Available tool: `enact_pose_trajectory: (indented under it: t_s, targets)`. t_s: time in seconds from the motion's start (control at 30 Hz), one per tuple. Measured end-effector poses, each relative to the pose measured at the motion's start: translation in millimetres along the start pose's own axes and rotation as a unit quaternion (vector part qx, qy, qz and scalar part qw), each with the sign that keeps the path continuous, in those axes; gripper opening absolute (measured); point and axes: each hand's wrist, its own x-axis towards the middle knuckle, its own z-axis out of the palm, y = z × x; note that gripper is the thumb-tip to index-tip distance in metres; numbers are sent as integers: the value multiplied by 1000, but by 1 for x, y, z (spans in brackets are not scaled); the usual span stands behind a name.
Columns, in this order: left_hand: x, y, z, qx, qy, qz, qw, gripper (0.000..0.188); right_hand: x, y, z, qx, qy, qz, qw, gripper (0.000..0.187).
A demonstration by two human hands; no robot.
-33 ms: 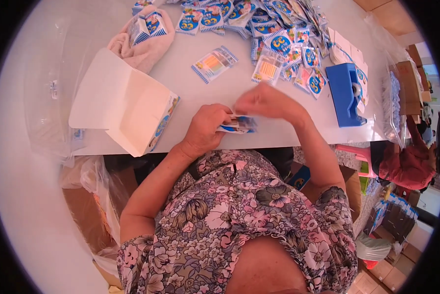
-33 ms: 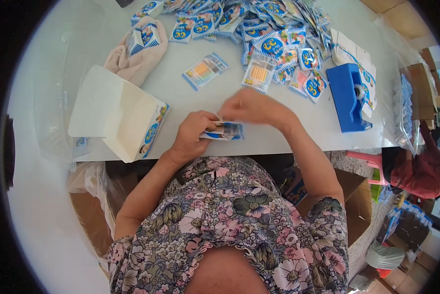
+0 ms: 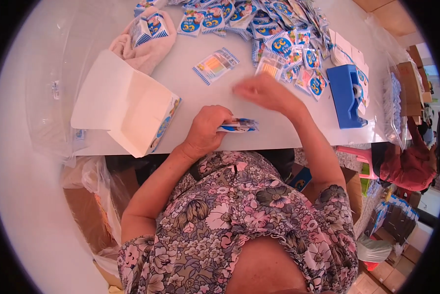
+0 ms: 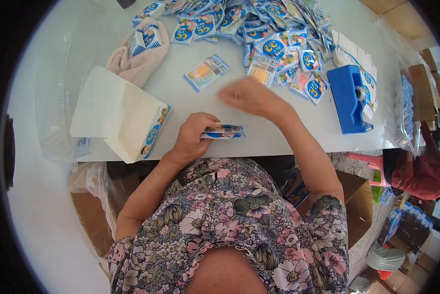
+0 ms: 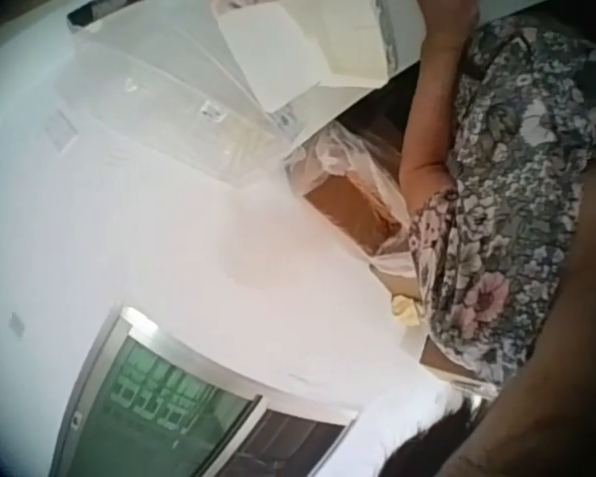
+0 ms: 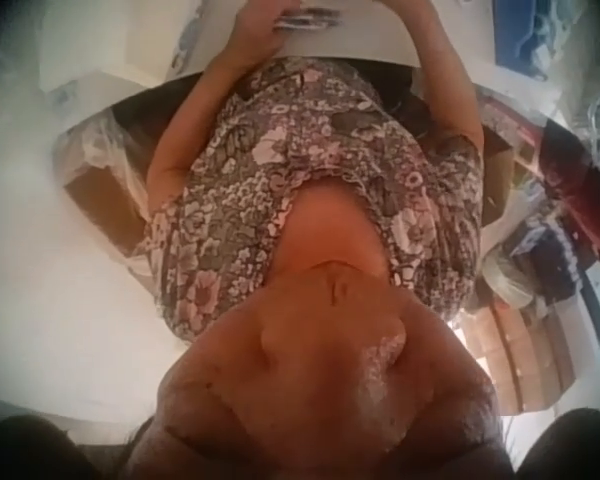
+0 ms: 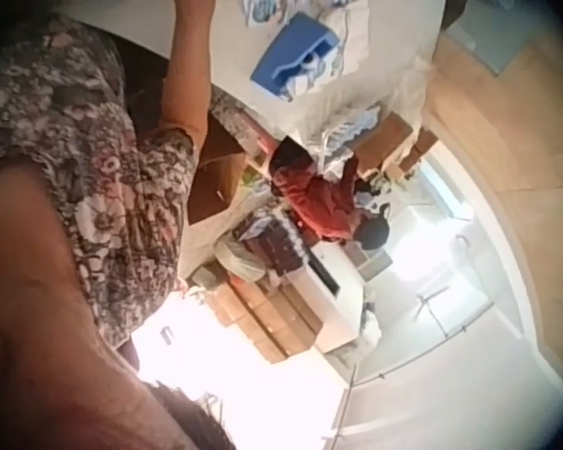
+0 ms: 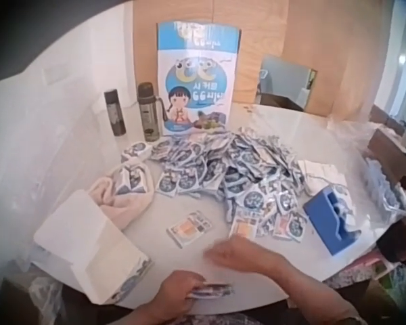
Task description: Packing individual detergent sachets into white product boxes and sealing them with tape before placing them into a shipping carton.
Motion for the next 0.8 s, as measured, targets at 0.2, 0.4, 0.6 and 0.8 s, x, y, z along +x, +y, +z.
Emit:
enact_pose_trajectory:
  t_s: [0.2,0.4,0.6,0.8]
  targets:
    - [5,7,1,-31,-22,-49,998,31,74,22,-9,-477,294,-201,804,32]
    - [4,11,-2,42,55,-36,997,28,31,21,22,-401,276,-203,850,27]
    - [5,3,-1,71,27,-21,997,30,-6,39,43,-354,307,-197,861,30]
    - [4,-2,-2,40,-9,-20,999,29,-29,29,32,-82,387,-29,918,18]
